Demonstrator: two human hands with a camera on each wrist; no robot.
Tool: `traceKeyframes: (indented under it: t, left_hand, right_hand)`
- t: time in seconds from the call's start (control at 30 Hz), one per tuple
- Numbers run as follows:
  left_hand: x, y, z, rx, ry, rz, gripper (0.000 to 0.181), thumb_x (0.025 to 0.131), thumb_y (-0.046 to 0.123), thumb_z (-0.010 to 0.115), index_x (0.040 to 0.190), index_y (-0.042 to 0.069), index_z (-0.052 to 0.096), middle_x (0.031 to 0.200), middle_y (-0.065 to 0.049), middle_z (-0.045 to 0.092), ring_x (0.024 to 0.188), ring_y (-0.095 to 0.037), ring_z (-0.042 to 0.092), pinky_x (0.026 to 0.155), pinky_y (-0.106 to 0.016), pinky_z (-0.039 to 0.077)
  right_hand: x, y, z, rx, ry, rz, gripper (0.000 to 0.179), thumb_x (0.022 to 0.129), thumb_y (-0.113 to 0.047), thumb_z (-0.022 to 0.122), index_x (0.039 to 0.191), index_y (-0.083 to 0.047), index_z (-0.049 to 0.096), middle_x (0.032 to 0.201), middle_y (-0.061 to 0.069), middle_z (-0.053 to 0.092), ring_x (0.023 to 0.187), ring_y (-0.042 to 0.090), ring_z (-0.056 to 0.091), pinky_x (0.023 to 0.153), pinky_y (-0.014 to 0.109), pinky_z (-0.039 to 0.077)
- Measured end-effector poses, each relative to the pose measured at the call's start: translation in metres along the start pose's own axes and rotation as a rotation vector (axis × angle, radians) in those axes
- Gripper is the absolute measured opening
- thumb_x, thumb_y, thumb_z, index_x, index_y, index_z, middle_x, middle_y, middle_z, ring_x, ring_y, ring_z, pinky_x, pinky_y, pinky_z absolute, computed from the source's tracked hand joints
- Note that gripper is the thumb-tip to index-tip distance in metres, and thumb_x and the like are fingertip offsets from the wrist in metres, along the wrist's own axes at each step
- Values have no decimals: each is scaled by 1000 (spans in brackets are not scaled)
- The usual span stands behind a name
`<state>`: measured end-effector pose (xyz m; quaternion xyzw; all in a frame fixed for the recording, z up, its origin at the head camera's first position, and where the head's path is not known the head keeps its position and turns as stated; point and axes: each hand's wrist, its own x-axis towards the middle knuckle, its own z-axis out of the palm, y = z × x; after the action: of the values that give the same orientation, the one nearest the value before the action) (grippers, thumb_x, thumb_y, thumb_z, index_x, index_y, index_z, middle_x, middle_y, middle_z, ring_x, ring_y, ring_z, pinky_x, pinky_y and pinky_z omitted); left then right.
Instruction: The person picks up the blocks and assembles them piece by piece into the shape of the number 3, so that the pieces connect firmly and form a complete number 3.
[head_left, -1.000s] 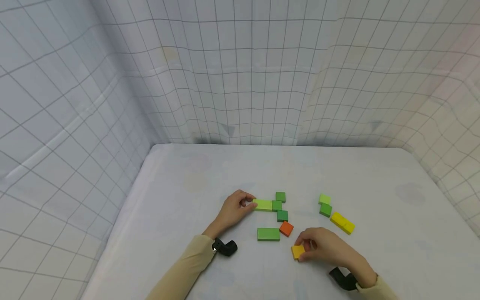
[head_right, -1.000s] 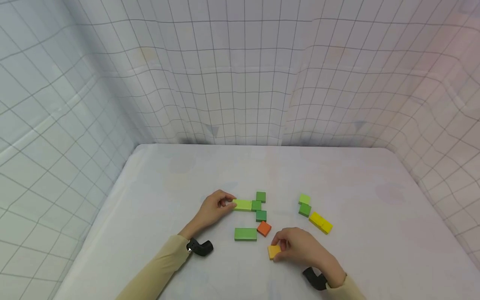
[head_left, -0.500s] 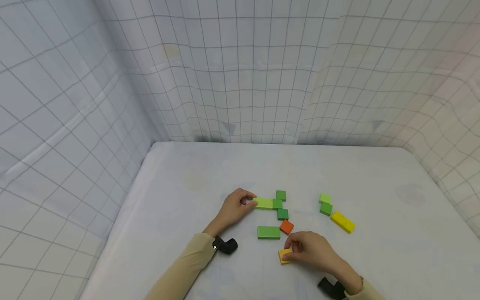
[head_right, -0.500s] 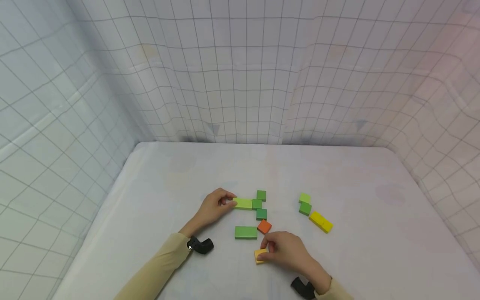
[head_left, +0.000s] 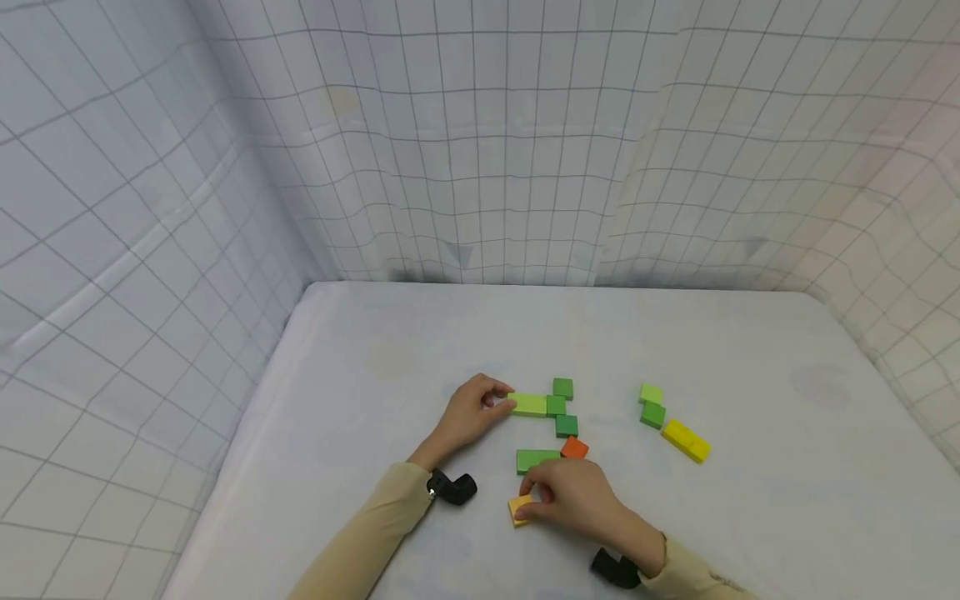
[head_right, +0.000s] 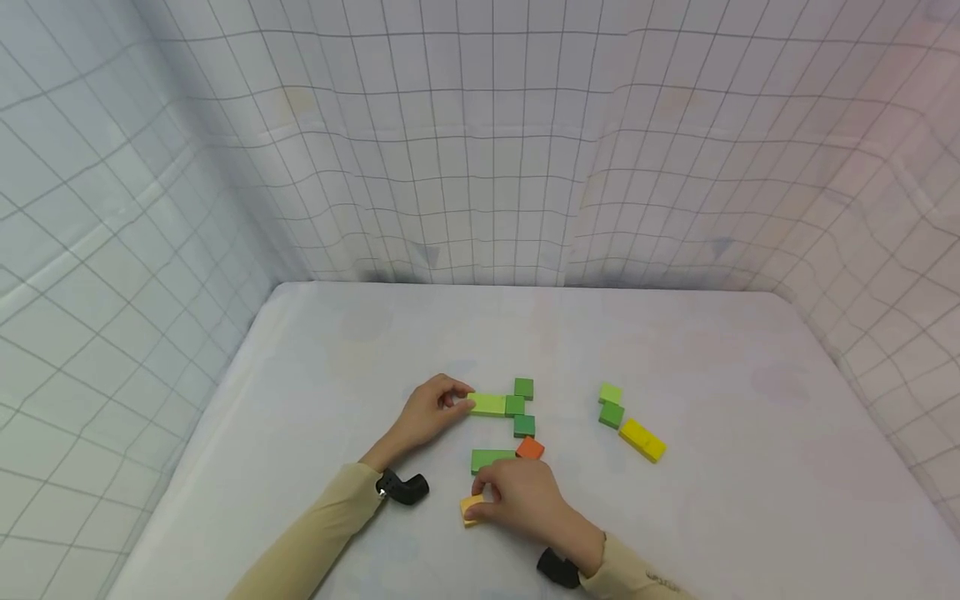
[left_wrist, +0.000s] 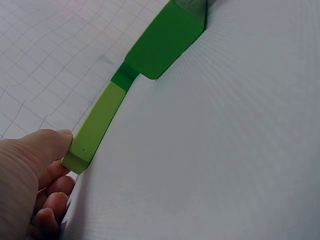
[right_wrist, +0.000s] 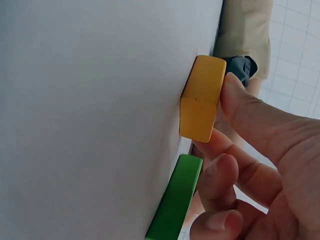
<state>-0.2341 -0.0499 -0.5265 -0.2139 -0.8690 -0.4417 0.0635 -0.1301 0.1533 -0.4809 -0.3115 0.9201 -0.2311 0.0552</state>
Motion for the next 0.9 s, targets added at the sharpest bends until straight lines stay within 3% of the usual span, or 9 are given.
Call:
traceKeyframes:
  t: [0.4,0.57,0.73,0.9]
  left_hand:
    - [1,1,1,6,3,-3,20,87,25,72,102,13,71,86,6,55,71,-8,48,66,-26,40]
    - [0,2,0,1,0,-1,20,87,24,71,102,12,71,87,6,56,72,-8,48,66,-26,40]
    - [0,3,-1,3,-3,-5,19,87,24,71,102,12,71,87,5,56,72,-8,48,65,-26,40]
    - [0,3,-1,10,-2,-9,19,87,24,71,102,12,71,87,5,56,71,-9,47,65,-26,39]
  right_hand:
    - [-6,-5,3,-154,129,-14,34,76,-54,72,73,-22,62,69,-15,54,56,0,40,50,21,32]
    - [-3,-10,6,-190,120,-40,35,74,-55,72,70,-22,62,64,-16,50,55,0,42,48,21,31]
    - [5,-14,6,-159,75,-55,30,73,-51,75,74,-22,66,65,-17,54,56,0,44,48,21,32]
    - [14,-17,4,-211,63,-75,29,70,-53,75,74,-25,70,62,-17,50,56,3,42,55,24,30]
